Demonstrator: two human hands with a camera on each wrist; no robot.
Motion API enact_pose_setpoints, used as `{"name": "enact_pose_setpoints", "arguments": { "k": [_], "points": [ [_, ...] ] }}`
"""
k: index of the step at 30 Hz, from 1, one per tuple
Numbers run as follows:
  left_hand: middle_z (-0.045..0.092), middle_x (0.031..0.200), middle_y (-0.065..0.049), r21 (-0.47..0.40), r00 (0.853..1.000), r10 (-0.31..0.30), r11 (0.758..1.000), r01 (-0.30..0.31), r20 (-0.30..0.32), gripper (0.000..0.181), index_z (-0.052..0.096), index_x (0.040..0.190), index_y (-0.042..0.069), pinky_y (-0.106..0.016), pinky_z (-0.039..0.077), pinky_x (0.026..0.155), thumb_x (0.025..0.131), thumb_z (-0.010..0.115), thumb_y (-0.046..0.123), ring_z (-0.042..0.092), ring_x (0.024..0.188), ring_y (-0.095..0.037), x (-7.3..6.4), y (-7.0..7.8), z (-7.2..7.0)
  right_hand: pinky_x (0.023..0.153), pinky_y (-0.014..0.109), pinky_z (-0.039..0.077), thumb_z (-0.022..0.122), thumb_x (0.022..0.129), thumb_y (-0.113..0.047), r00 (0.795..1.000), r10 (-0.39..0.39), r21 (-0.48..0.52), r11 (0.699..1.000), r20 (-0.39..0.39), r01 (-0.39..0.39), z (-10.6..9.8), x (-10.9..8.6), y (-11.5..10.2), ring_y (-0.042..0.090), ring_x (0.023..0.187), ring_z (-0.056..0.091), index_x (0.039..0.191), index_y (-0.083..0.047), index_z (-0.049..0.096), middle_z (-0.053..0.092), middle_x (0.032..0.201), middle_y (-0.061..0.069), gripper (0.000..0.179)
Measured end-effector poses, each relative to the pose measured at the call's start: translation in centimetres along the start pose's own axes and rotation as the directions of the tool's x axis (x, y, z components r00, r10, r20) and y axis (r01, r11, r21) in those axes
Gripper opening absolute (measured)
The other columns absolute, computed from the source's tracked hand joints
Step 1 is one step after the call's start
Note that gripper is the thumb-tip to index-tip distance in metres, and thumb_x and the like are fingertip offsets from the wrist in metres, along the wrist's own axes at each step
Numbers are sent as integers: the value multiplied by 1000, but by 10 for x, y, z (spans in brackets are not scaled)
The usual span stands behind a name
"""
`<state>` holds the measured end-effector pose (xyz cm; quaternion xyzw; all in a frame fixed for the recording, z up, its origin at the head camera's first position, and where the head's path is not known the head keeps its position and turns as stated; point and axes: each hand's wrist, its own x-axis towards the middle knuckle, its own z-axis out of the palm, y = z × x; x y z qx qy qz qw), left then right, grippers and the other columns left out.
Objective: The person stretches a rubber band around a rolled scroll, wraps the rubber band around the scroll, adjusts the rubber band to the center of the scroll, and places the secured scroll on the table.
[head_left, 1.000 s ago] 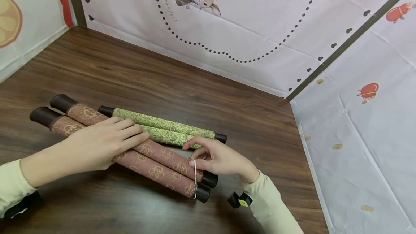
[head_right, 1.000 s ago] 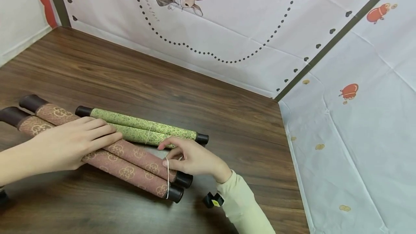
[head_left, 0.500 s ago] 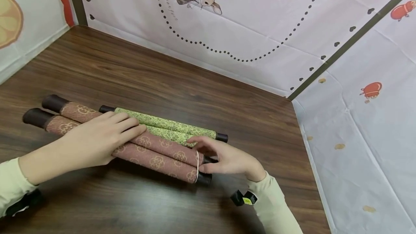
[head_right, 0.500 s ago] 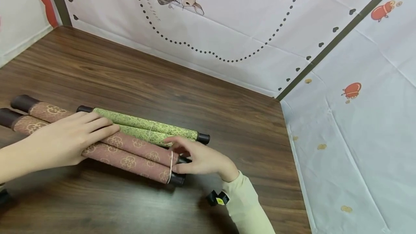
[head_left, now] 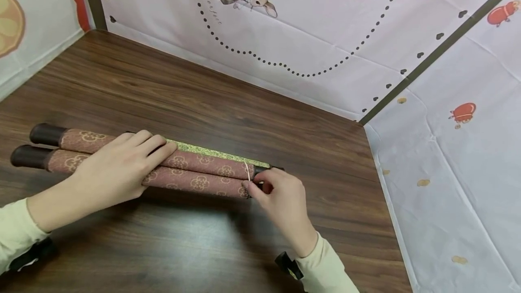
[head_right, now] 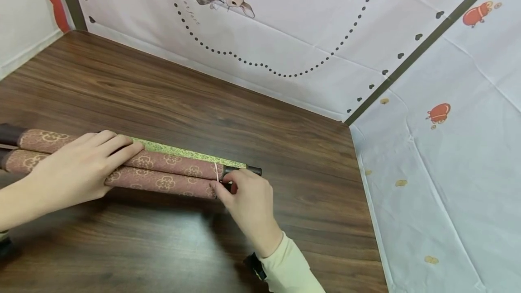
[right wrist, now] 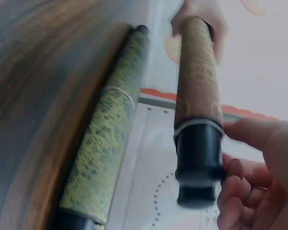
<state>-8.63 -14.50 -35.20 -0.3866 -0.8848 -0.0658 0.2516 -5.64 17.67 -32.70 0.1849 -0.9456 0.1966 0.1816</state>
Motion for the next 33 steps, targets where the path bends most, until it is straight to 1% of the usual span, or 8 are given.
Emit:
{"name": "enact_pose_setpoints", "arguments": {
  "k": [5, 8, 11, 12, 16, 23, 30, 33],
  "points": [
    [61, 101, -12, -2, 1000, -20, 1000, 20, -5, 71, 58, 121, 3, -43, 49, 69, 52, 73, -1, 57, 92, -31, 2, 8, 4, 44, 21, 37, 76, 78, -17, 995, -67, -241, 969, -79, 46, 11, -1, -8, 3, 47, 46, 64, -19, 66, 56, 57, -10, 17],
    [61, 102, -12, -10, 999, -49, 999, 49, 5, 69, 58, 121, 3, -42, 48, 68, 54, 71, -2, 57, 93, -32, 3, 13, 8, 40, 23, 36, 72, 75, -10, 978, -133, -280, 956, -160, 84, 18, -1, -8, 6, 44, 41, 60, -17, 59, 52, 54, -6, 21],
    [61, 103, -13, -25, 996, -85, 996, 86, 17, 69, 57, 122, 2, -42, 49, 69, 54, 69, -3, 57, 94, -34, 3, 17, 9, 42, 19, 33, 68, 76, -2, 978, -40, 26, 999, -205, 47, 20, -3, -6, 5, 47, 39, 64, -13, 61, 49, 55, -2, 18],
    [61, 103, -13, -28, 995, -96, 995, 96, 17, 69, 57, 122, 2, -42, 49, 69, 53, 69, -4, 57, 93, -35, 3, 18, 9, 43, 18, 32, 67, 78, 0, 980, 13, 175, 984, -201, 23, 20, -4, -5, 4, 48, 38, 66, -11, 63, 48, 55, 0, 17],
    [62, 103, -13, -35, 992, -129, 991, 129, 1, 72, 58, 121, 1, -43, 48, 68, 50, 70, -2, 55, 86, -36, 4, 15, 8, 44, 15, 31, 67, 85, 0, 976, 180, 599, 798, -121, -72, 20, -11, -2, 0, 51, 38, 76, -6, 70, 48, 55, 5, 11],
    [62, 105, -16, -75, 979, -204, 976, 202, -21, 82, 60, 123, 0, -50, 48, 63, 43, 77, 1, 55, 85, -40, 4, 3, 7, 51, 16, 37, 59, 92, 0, 979, 181, 725, 662, 93, -191, 29, -27, 3, -1, 55, 40, 99, -4, 74, 55, 67, -1, 17],
    [63, 108, -14, -136, 961, -276, 953, 272, -15, 81, 63, 123, 4, -48, 48, 63, 44, 78, 1, 54, 86, -35, 9, 4, 1, 39, 19, 32, 54, 93, -2, 930, 140, 818, 443, 340, -366, 37, -28, 12, 1, 41, 34, 119, 8, 64, 38, 49, -5, 29],
    [63, 107, -13, -130, 961, -278, 953, 275, 0, 80, 63, 123, 6, -47, 48, 63, 45, 80, 2, 54, 87, -34, 8, 4, 0, 37, 20, 35, 53, 92, 1, 923, 89, 817, 439, 374, -373, 40, -34, 13, 1, 41, 38, 129, 5, 60, 42, 48, 8, 37]
  ]
}}
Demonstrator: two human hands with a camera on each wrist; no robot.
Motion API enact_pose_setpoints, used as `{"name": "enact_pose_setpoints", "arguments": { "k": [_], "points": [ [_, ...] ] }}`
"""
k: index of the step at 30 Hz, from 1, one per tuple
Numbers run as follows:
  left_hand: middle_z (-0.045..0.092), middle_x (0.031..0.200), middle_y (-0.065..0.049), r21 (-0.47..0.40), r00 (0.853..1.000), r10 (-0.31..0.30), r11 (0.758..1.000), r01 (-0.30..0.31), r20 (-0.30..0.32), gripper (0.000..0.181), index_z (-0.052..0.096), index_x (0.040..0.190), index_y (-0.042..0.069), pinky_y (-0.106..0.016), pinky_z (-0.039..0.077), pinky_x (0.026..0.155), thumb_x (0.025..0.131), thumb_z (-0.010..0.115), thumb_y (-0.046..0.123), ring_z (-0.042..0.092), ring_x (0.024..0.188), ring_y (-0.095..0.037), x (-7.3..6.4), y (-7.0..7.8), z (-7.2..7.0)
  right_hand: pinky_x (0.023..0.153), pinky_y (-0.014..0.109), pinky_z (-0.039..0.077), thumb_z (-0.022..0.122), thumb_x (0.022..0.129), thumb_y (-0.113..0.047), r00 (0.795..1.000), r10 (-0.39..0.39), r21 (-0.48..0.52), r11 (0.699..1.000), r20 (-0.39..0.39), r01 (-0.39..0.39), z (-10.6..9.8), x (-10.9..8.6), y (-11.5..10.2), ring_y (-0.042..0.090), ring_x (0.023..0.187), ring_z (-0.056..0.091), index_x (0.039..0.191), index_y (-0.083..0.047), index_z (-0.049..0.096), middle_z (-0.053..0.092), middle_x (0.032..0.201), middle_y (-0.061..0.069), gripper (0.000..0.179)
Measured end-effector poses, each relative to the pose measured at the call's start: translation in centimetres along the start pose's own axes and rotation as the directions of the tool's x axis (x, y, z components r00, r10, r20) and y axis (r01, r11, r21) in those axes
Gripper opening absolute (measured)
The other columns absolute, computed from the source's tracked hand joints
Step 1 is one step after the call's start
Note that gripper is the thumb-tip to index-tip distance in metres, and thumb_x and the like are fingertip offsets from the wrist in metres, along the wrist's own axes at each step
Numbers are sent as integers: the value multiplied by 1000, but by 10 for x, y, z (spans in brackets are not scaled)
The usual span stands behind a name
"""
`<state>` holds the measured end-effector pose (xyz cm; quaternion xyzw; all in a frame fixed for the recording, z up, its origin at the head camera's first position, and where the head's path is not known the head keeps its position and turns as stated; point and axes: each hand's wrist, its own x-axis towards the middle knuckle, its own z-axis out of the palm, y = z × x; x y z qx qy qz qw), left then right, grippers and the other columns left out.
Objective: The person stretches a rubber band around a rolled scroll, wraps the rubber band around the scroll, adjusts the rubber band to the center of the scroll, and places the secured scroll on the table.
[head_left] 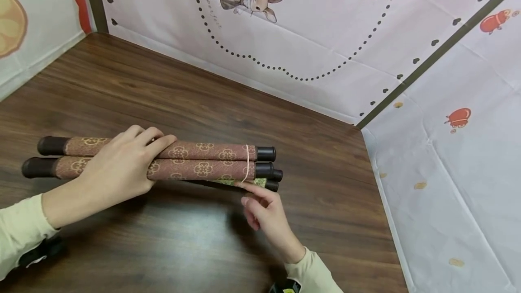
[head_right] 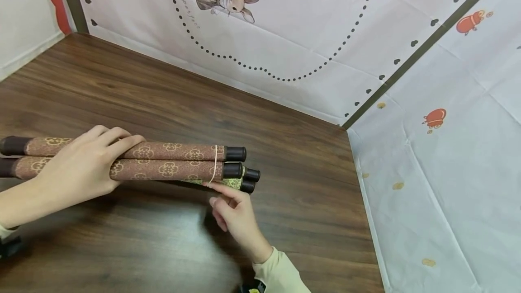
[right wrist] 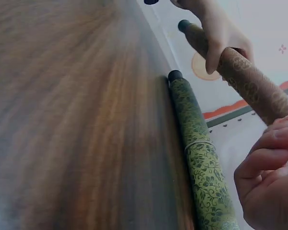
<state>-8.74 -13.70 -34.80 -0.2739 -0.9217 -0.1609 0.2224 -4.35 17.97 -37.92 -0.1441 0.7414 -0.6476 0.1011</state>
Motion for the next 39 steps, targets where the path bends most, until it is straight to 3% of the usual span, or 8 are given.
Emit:
{"name": "enact_pose_setpoints", "arguments": {
  "k": [3, 5, 7, 10, 12, 18, 21, 39],
  "points": [
    [63, 106, -13, 29, 1000, 19, 999, -19, 4, 79, 63, 123, 7, -47, 48, 63, 46, 80, 1, 54, 87, -35, -1, -3, -2, 37, 20, 40, 55, 92, 2, 995, -88, -138, 986, 48, 94, 4, -7, 1, -2, 42, 42, 138, -5, 56, 49, 53, 17, 46],
    [63, 106, -13, 53, 999, 39, 998, -40, 15, 78, 63, 123, 6, -46, 48, 64, 47, 79, -1, 55, 89, -35, -2, -5, -4, 41, 15, 43, 59, 90, 0, 966, -243, -357, 898, 88, 258, 5, -10, -1, -2, 45, 45, 138, -9, 58, 55, 57, 12, 48],
    [63, 105, -12, 69, 998, 56, 996, -59, 39, 76, 63, 122, 5, -45, 49, 66, 48, 76, -2, 55, 90, -34, -4, -6, -4, 47, 9, 41, 63, 89, -6, 897, -418, -583, 697, 142, 417, 5, -12, -5, -2, 48, 46, 128, -12, 66, 59, 62, 2, 40],
    [63, 104, -11, 84, 995, 77, 993, -82, 63, 72, 64, 121, 4, -44, 49, 71, 50, 74, -2, 57, 92, -34, -7, -7, -4, 59, 9, 47, 69, 85, -13, 701, -679, -771, 320, 218, 550, 2, -11, -15, 5, 61, 56, 110, -11, 74, 64, 76, -3, 26],
    [63, 104, -11, 83, 994, 87, 992, -92, 64, 71, 64, 120, 5, -44, 49, 72, 50, 73, -2, 57, 93, -33, -9, -8, -3, 70, 18, 54, 74, 83, -21, 646, -725, -805, 223, 240, 550, -2, -8, -22, 13, 77, 62, 109, -10, 74, 68, 91, 2, 28],
    [64, 105, -9, 68, 988, 141, 987, -145, 65, 69, 65, 119, 6, -43, 49, 74, 51, 73, -3, 59, 98, -31, -14, -3, -1, 108, 44, 45, 83, 72, -46, 806, -530, -893, 182, 263, 411, -16, 4, -33, 25, 121, 58, 135, -6, 57, 61, 131, 9, 79],
    [64, 107, -9, 66, 983, 166, 983, -170, 74, 70, 65, 120, 7, -41, 49, 73, 51, 73, -4, 58, 101, -29, -15, 2, 1, 112, 46, 42, 84, 70, -48, 846, -453, -905, 168, 281, 391, -16, 5, -31, 21, 119, 60, 134, -7, 58, 64, 127, 6, 80],
    [65, 112, -8, 43, 978, 182, 981, -187, 100, 79, 62, 127, 9, -46, 50, 83, 50, 79, 9, 59, 107, -29, -15, 1, 6, 111, 38, 43, 88, 64, -48, 851, -449, -892, 212, 275, 400, -17, 14, -21, 19, 113, 62, 133, -7, 57, 67, 120, 3, 87]
  ]
}}
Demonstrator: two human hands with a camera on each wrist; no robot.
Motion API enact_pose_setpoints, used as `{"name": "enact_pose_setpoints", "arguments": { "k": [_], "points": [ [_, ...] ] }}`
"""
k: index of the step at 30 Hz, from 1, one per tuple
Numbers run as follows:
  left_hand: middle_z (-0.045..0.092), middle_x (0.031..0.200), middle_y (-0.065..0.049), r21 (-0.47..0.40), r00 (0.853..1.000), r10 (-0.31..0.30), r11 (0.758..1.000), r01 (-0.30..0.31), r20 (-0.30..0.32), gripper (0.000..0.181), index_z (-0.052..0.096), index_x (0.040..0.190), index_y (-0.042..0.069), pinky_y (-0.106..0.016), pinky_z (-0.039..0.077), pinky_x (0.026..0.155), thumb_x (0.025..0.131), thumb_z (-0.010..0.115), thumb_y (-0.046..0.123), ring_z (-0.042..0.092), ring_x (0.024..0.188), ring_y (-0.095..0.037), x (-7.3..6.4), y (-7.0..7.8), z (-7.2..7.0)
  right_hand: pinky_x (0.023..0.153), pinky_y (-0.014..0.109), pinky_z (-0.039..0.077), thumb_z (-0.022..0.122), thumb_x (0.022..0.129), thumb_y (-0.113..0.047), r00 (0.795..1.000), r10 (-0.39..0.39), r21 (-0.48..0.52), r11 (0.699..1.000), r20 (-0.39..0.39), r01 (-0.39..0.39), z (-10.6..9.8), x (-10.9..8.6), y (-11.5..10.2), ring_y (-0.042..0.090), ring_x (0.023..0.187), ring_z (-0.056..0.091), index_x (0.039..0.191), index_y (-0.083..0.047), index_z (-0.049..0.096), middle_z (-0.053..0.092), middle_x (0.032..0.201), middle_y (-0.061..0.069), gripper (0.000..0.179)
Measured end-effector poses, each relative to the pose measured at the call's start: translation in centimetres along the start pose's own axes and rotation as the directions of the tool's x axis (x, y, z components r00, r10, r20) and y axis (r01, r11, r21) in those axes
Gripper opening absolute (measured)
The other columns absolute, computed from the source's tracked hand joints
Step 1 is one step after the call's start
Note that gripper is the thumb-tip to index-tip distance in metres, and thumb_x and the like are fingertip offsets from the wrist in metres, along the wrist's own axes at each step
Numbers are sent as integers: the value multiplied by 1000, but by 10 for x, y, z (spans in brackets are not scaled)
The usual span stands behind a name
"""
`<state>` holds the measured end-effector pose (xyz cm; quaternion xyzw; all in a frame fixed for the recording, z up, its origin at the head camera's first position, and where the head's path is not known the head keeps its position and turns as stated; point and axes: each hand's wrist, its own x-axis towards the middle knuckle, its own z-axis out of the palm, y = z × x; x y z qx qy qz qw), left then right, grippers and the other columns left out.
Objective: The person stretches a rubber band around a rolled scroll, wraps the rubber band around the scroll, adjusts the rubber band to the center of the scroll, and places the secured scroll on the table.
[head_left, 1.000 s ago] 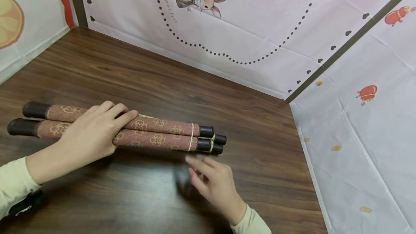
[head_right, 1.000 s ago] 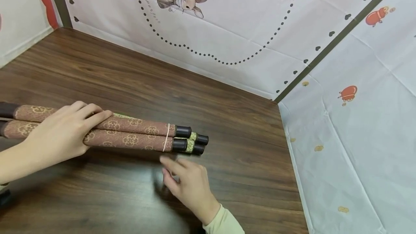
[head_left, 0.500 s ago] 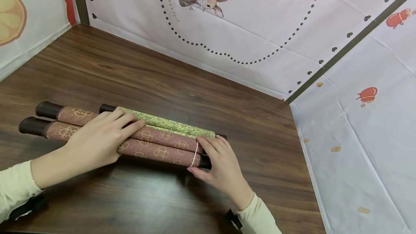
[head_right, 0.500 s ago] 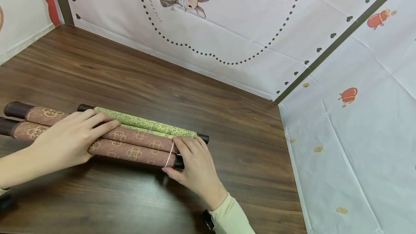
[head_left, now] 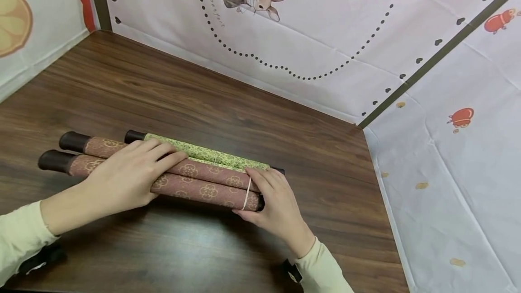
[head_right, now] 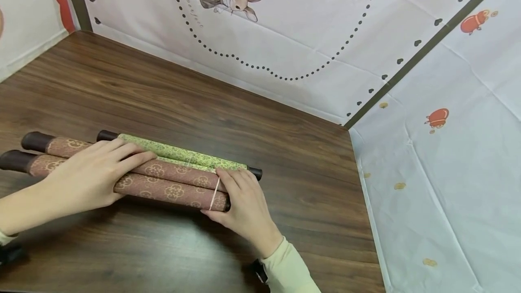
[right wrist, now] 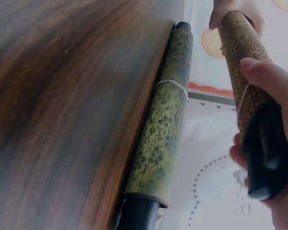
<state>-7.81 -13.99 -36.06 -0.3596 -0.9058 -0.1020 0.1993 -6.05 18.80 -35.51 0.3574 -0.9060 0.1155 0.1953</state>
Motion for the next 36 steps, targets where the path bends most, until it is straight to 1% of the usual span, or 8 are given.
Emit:
{"name": "enact_pose_setpoints", "arguments": {
  "k": [5, 9, 14, 18, 23, 27, 31, 36],
  "points": [
    [65, 105, -7, 45, 1000, -10, 999, 10, 6, 88, 60, 127, 10, -48, 49, 84, 44, 86, 22, 61, 98, -30, -8, -22, -3, 116, 42, 38, 92, 58, -40, 994, -29, -3, 1000, -109, 29, -3, -10, 13, 20, 109, 64, 126, -5, 61, 68, 115, 6, 83],
    [65, 100, -7, 54, 1000, -21, 998, 21, -5, 86, 62, 122, 8, -46, 49, 75, 42, 86, 25, 60, 92, -29, -17, -34, -4, 118, 42, 36, 93, 56, -40, 997, -16, -29, 999, -73, 14, -6, -14, 17, 20, 111, 63, 128, -6, 61, 68, 116, 6, 86],
    [66, 102, -10, 50, 999, 1, 999, 1, -35, 75, 63, 119, 6, -46, 48, 73, 47, 81, 22, 62, 94, -31, -19, -31, -3, 122, 38, 32, 91, 61, -44, 998, -58, -98, 994, 5, 58, -7, -9, 9, 20, 112, 64, 131, -5, 59, 68, 119, 6, 86],
    [65, 102, -9, 64, 998, 8, 998, -5, -59, 73, 64, 117, 6, -45, 48, 74, 48, 81, 22, 61, 93, -31, -15, -25, -2, 121, 36, 34, 89, 64, -48, 995, -94, -134, 986, 22, 96, -5, -4, 5, 21, 114, 64, 133, -4, 58, 67, 121, 6, 87],
    [66, 102, -9, 70, 998, -14, 997, 19, -65, 75, 63, 118, 6, -43, 48, 73, 48, 83, 25, 62, 91, -30, -13, -24, -3, 121, 37, 34, 88, 63, -51, 998, -52, -119, 991, 44, 57, -9, -5, 10, 21, 120, 61, 140, -4, 52, 65, 127, 7, 98],
    [67, 102, -9, 73, 998, -24, 997, 29, -57, 74, 64, 118, 7, -43, 48, 74, 48, 82, 25, 62, 91, -30, -14, -28, -4, 121, 38, 34, 89, 64, -47, 997, -10, -107, 994, 76, 18, -15, -10, 18, 20, 120, 61, 139, -5, 53, 65, 126, 5, 93],
    [66, 100, -9, 74, 998, -12, 997, 17, -63, 73, 64, 116, 6, -44, 48, 72, 48, 81, 25, 61, 91, -30, -15, -30, -5, 118, 38, 38, 87, 67, -43, 996, -31, -111, 993, 82, 41, -15, -12, 20, 22, 116, 63, 134, -5, 57, 67, 121, 5, 84],
    [66, 100, -9, 75, 998, -3, 997, 7, -60, 73, 64, 116, 7, -44, 47, 71, 49, 82, 27, 62, 90, -30, -13, -28, -6, 115, 34, 41, 88, 65, -44, 997, -43, -109, 993, 67, 50, -13, -12, 18, 21, 114, 64, 132, -4, 60, 69, 117, 5, 83]
  ]
}}
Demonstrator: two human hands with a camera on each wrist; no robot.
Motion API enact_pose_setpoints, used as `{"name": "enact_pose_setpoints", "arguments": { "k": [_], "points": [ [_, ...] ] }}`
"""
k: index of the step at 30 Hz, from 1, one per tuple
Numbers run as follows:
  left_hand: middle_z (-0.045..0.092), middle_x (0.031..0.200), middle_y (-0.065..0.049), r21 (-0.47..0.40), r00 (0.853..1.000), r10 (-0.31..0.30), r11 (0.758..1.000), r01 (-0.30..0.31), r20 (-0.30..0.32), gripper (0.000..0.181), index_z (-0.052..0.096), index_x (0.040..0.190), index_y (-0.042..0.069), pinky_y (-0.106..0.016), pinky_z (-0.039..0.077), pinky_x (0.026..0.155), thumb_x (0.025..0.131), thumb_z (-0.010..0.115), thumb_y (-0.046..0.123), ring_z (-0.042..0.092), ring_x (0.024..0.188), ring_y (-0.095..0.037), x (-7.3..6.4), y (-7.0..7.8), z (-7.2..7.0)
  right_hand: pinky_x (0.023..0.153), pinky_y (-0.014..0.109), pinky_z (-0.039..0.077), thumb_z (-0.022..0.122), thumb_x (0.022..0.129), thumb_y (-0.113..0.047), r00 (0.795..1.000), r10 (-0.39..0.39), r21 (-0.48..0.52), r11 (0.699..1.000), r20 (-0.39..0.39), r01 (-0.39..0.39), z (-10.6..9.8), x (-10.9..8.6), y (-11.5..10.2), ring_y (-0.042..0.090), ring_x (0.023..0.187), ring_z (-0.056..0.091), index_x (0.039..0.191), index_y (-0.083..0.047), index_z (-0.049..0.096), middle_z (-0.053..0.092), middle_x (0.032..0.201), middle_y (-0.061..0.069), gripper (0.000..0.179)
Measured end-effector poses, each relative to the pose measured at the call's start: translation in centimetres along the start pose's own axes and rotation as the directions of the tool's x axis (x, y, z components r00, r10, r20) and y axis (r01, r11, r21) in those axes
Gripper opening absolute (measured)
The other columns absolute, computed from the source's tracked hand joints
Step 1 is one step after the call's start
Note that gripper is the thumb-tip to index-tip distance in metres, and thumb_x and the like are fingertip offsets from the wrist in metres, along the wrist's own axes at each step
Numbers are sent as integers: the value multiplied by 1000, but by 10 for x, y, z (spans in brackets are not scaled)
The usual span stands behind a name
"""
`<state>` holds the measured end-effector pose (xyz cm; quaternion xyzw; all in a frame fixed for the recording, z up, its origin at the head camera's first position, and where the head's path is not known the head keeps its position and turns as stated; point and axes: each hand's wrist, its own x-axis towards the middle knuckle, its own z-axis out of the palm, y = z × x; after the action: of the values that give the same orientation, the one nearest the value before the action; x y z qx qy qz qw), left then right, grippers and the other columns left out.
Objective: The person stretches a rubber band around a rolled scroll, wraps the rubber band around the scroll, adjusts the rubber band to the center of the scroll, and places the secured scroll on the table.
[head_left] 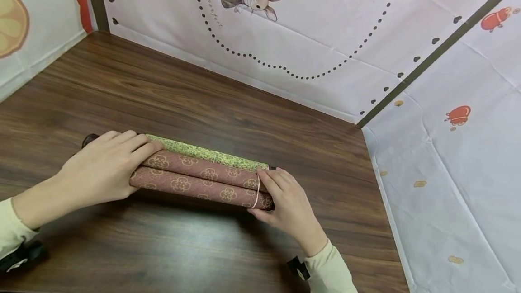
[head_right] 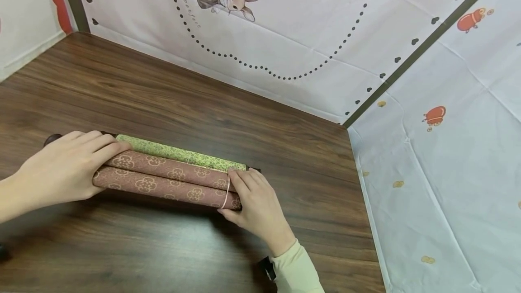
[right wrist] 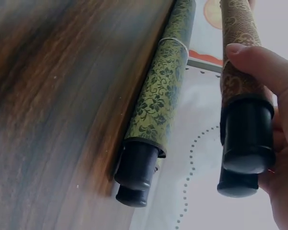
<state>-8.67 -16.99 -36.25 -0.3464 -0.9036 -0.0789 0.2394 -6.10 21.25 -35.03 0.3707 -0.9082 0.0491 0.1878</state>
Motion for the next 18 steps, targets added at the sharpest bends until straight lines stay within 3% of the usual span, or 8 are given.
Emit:
{"name": "enact_pose_setpoints", "arguments": {
  "k": [9, 14, 18],
  "points": [
    [65, 99, -9, 5, 999, 36, 999, -36, -22, 71, 64, 115, 7, -44, 47, 73, 48, 80, 22, 61, 90, -30, 4, 5, 1, 107, 35, 48, 80, 72, -57, 1000, -18, 5, 1000, 15, 18, 6, 13, -14, 20, 119, 62, 137, -9, 57, 66, 128, 4, 85],
    [66, 98, -8, -2, 1000, -8, 1000, 8, -16, 72, 64, 115, 7, -43, 47, 72, 46, 81, 23, 61, 89, -28, 4, 3, 2, 108, 36, 47, 86, 65, -55, 999, 46, 10, 999, -7, -46, 2, 8, -9, 22, 119, 62, 139, -9, 54, 66, 127, 6, 93],
    [66, 98, -7, -6, 1000, -18, 1000, 18, -4, 72, 65, 115, 7, -42, 48, 72, 46, 80, 23, 62, 90, -28, 3, 2, 2, 105, 36, 49, 86, 67, -51, 999, 51, -3, 999, 0, -51, 1, 5, -7, 23, 116, 63, 136, -9, 57, 67, 122, 6, 86]
  ]
}}
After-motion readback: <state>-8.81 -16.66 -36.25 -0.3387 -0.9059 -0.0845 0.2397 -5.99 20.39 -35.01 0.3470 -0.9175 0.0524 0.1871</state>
